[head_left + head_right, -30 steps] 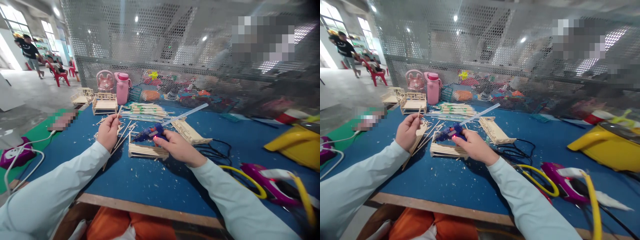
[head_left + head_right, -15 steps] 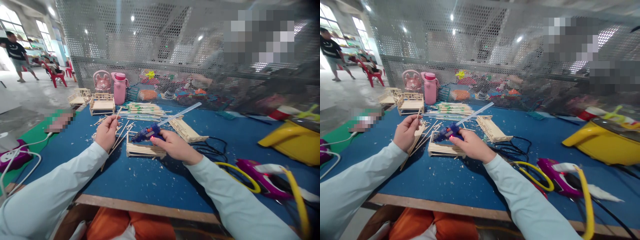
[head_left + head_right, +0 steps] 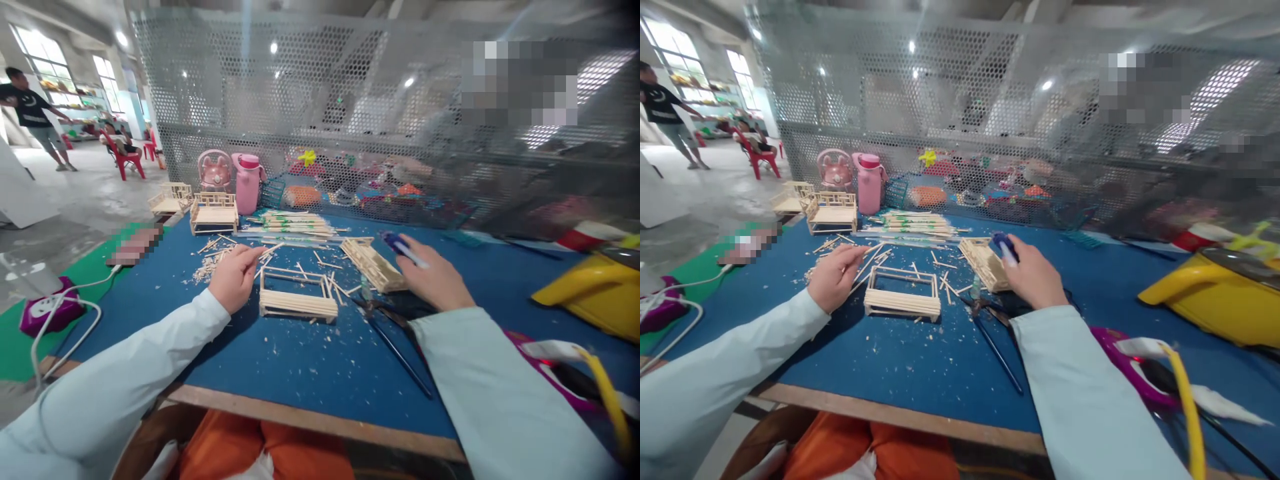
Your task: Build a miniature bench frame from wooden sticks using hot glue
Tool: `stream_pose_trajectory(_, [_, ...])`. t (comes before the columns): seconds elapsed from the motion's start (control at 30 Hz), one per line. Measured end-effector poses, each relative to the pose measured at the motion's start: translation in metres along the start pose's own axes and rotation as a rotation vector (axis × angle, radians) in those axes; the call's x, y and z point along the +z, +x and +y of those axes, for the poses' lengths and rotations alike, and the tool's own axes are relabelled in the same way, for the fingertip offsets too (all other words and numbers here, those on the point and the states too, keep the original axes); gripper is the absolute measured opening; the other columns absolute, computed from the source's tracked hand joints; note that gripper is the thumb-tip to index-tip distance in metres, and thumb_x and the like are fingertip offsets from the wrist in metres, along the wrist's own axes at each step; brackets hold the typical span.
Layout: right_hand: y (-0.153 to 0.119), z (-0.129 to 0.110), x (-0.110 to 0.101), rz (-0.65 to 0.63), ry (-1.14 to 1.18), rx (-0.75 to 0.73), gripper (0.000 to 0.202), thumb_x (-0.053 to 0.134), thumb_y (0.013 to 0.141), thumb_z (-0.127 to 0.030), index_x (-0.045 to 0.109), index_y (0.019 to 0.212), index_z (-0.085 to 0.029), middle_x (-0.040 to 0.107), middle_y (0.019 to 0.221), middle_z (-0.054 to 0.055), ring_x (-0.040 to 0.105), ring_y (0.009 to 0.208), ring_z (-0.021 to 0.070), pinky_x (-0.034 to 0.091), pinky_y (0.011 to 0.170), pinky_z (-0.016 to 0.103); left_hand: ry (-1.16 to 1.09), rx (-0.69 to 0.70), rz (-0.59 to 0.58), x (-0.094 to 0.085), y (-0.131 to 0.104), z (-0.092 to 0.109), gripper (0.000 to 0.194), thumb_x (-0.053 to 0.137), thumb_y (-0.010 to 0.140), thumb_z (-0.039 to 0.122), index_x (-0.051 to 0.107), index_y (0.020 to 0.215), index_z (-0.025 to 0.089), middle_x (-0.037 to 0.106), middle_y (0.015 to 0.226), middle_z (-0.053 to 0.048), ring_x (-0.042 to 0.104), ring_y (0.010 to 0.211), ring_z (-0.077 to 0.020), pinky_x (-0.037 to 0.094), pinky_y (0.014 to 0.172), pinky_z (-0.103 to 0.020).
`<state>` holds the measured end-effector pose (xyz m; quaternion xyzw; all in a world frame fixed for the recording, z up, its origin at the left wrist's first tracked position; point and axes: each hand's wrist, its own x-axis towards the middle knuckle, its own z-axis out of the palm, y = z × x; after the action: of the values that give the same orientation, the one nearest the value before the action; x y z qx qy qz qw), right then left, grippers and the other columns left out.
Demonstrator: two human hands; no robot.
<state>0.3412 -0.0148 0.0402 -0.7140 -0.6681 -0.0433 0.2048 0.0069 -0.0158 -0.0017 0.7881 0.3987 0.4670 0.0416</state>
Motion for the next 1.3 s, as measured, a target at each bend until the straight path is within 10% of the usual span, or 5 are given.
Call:
stream_pose_trajectory(0.23, [0.01,-0.006,0.019,-0.221,-0.206,0.134,0.046,0.035,0.08,-0.029,0.048,0.123,-0.019,0.058,0.112,0.017,0.055,0.097,0.0353,0.04,0.075,0.049,0.101,0.167,-0.086,0.003,-0.003,0.002,0.03,0.038,0.085,0.019,0.056,0.109,0.017,0.066,0.087,-0.007,0.058,0.08,-0.0166,0.043,0.072,-0.029])
stream_pose_trajectory(0.37, [-0.002,-0.02,0.006,0.047,-0.152,0.102,0.049,0.039,0.079,-0.028,0.046,0.124,-0.013,0.05,0.123,0.02,0.05,0.104,0.0363,0.037,0.081,0.05,0.204,0.236,-0.098,0.004,-0.005,0.011,0.031,0.038,0.086,0.019,0.052,0.113,0.019,0.067,0.085,-0.005,0.059,0.076,-0.0154,0.039,0.071,-0.029])
stream_pose_trajectory(0.47, [-0.028,-0.045,-0.006,0.361,0.072,-0.142,0.041,0.031,0.085,-0.03,0.053,0.115,-0.014,0.059,0.112,0.015,0.052,0.102,0.0278,0.037,0.086,0.041,0.265,0.314,-0.08,0.004,-0.008,0.022,0.031,0.038,0.087,0.019,0.051,0.115,0.018,0.067,0.075,-0.004,0.058,0.067,-0.0142,0.037,0.072,-0.03])
stream_pose_trajectory(0.7, [-0.065,-0.084,0.004,0.109,0.292,-0.775,0.02,0.049,0.083,-0.029,0.065,0.082,-0.018,0.067,0.07,0.005,0.057,0.065,0.0154,0.037,0.072,0.032,0.328,0.469,0.007,0.006,-0.013,0.038,0.031,0.043,0.085,0.017,0.048,0.116,0.017,0.067,0.074,-0.001,0.056,0.064,-0.0131,0.036,0.075,-0.03])
stream_pose_trajectory(1.3, [-0.061,-0.089,0.018,-0.001,0.601,-0.516,0.017,0.052,0.078,-0.025,0.061,0.067,-0.016,0.063,0.065,0.003,0.055,0.06,0.0127,0.041,0.059,0.024,0.137,0.368,0.064,-0.002,-0.01,0.039,0.03,0.047,0.083,0.021,0.05,0.113,0.017,0.067,0.091,-0.006,0.059,0.084,-0.0154,0.039,0.081,-0.031])
